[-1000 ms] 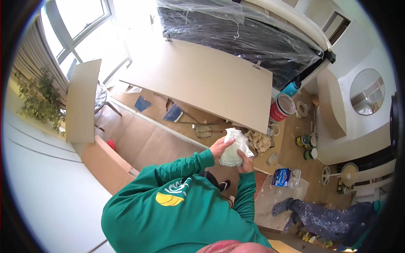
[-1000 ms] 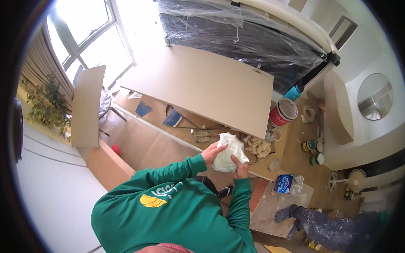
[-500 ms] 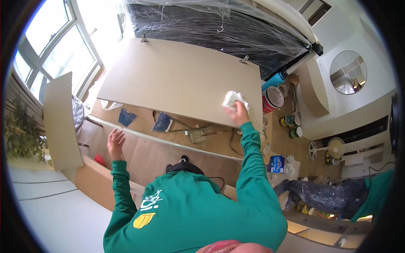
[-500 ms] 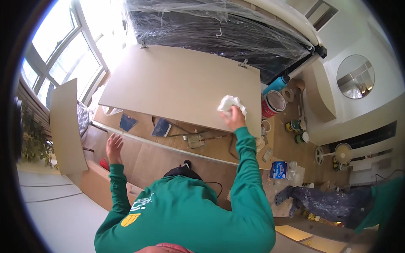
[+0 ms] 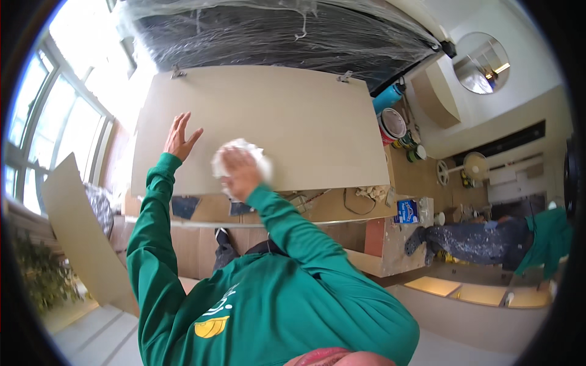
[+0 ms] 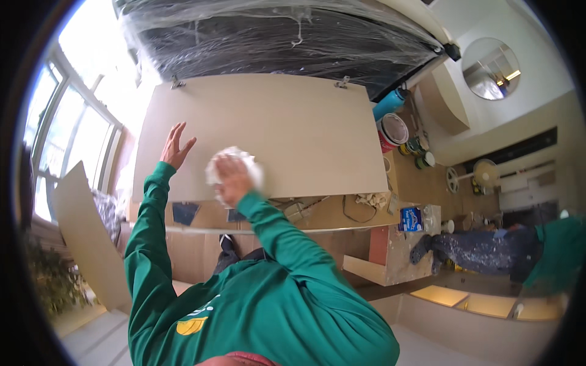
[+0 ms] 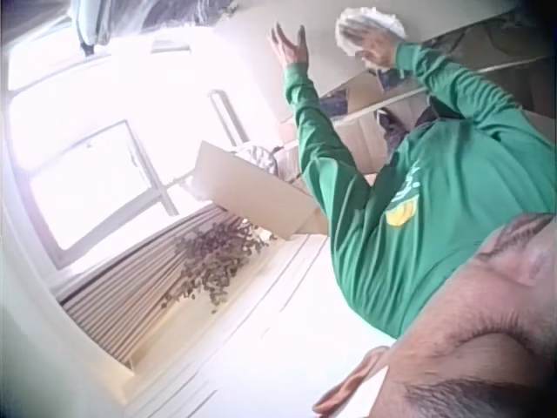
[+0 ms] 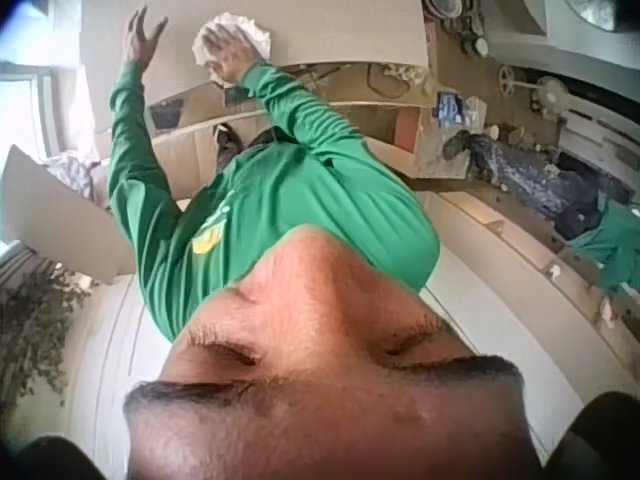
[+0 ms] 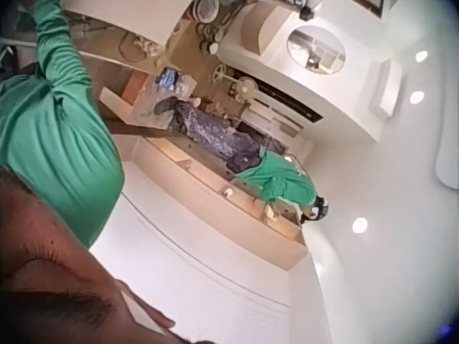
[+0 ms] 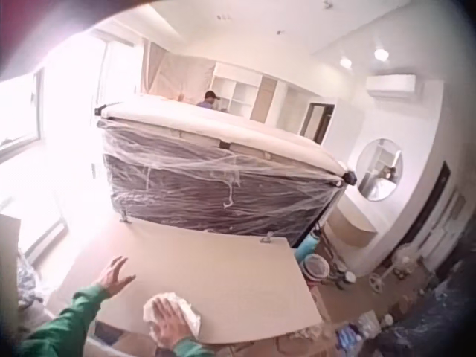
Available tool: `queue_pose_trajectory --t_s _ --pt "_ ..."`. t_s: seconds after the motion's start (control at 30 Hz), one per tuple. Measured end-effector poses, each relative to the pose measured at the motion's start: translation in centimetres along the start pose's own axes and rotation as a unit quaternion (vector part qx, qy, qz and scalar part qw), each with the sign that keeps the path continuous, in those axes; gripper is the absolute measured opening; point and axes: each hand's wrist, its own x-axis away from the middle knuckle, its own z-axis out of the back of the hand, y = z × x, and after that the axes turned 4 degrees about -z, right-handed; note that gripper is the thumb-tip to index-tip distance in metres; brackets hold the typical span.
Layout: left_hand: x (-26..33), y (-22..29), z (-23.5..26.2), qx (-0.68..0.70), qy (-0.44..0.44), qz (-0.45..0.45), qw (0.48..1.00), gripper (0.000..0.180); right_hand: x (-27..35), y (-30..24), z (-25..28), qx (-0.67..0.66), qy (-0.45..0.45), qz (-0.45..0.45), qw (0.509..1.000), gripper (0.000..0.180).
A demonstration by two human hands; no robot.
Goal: The person pours liquid from a container onto a cloth, wipes the surface of a wood panel with the cloth, and then uses a sanding block to sand the edges of the wood panel before wiping it again.
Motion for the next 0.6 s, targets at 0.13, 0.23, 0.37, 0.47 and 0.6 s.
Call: queue_pose_trajectory --t_s 0.13,0.23,0.37,0.47,0.6 --pt "-4.6 -7.4 -1.6 -0.117 -0.016 -0.012 0.993 0.086 7.2 20.7 9.9 0.146 0.131 -0.231 0.953 0.062" --pt "-5.8 -6.5 -2.7 -0.153 -0.027 -0.084 0.984 0.088 13.0 29.5 16.4 0.268 0.121 -0.529 0.796 0.069" --pt "-4.1 -6.8 -1.9 -0.2 -0.024 -0.079 0.976 0.087 4.0 20.3 7.0 0.22 0.134 -0.424 0.868 0.072" --pt "-4.9 -6.9 -1.9 -0.191 -0.027 -0.083 0.978 0.086 -4.2 1.7 -3.5 0.086 0.141 -0.192 0.967 0.078" --pt "-4.7 -9.7 -2.0 -0.202 -0.044 -0.077 0.975 0.085 -7.1 -7.4 -5.3 0.015 0.062 -0.079 0.995 0.076"
